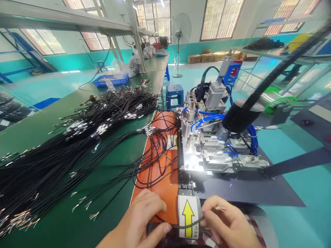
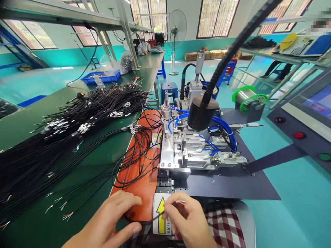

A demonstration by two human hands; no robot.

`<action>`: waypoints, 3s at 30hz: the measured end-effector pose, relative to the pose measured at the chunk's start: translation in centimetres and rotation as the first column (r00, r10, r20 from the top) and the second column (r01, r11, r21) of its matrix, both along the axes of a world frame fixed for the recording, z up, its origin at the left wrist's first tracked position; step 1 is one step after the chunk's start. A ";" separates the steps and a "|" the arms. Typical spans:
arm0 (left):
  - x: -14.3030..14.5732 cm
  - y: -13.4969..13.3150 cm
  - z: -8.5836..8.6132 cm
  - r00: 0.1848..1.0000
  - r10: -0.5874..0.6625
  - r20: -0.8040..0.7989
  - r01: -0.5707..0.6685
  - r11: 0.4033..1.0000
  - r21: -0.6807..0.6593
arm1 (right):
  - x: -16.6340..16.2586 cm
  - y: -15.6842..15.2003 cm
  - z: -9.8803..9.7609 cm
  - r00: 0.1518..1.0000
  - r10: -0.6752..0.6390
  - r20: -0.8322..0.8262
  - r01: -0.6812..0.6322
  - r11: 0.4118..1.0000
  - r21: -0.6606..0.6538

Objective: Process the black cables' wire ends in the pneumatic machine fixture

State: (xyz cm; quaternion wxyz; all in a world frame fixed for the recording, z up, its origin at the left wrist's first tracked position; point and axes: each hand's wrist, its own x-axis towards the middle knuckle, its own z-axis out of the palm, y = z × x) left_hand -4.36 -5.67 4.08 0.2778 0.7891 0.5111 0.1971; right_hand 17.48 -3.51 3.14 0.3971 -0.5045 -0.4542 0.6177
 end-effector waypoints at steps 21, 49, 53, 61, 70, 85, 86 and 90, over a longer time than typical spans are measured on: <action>6.5 3.2 -0.7 0.671 0.413 0.616 0.191 0.706 -0.682 | 1.5 1.5 -2.8 0.997 -0.016 -0.082 0.015 1.000 -0.009; 6.4 2.8 -1.0 0.559 0.460 0.690 0.252 0.699 -0.670 | -0.4 -0.2 -2.2 0.988 -0.009 -0.157 0.005 1.000 -0.021; 6.5 2.7 -1.0 0.563 0.512 0.649 0.178 0.692 -0.700 | -0.3 -0.4 -2.5 0.999 -0.025 -0.030 0.028 0.995 0.092; 6.7 2.7 -1.2 0.504 0.641 0.579 0.060 0.643 -0.764 | -0.7 -0.5 -2.6 0.999 0.032 -0.003 -0.032 0.998 0.060; 6.7 3.2 -1.2 0.524 0.667 0.530 0.086 0.577 -0.812 | -0.4 -0.9 -3.3 0.997 0.019 0.073 -0.028 0.992 0.121; 6.6 3.2 -1.1 0.548 0.661 0.513 0.070 0.575 -0.815 | 0.9 0.9 -1.9 0.998 0.057 -0.028 -0.057 0.998 -0.020; 6.6 3.2 -1.1 0.550 0.659 0.514 0.073 0.575 -0.815 | 0.9 1.0 -2.0 0.997 0.069 -0.047 -0.071 0.997 -0.042; 6.6 3.3 -0.6 0.558 0.659 0.504 0.100 0.550 -0.829 | 1.3 1.6 -2.1 0.980 0.141 -0.139 -0.156 0.982 -0.106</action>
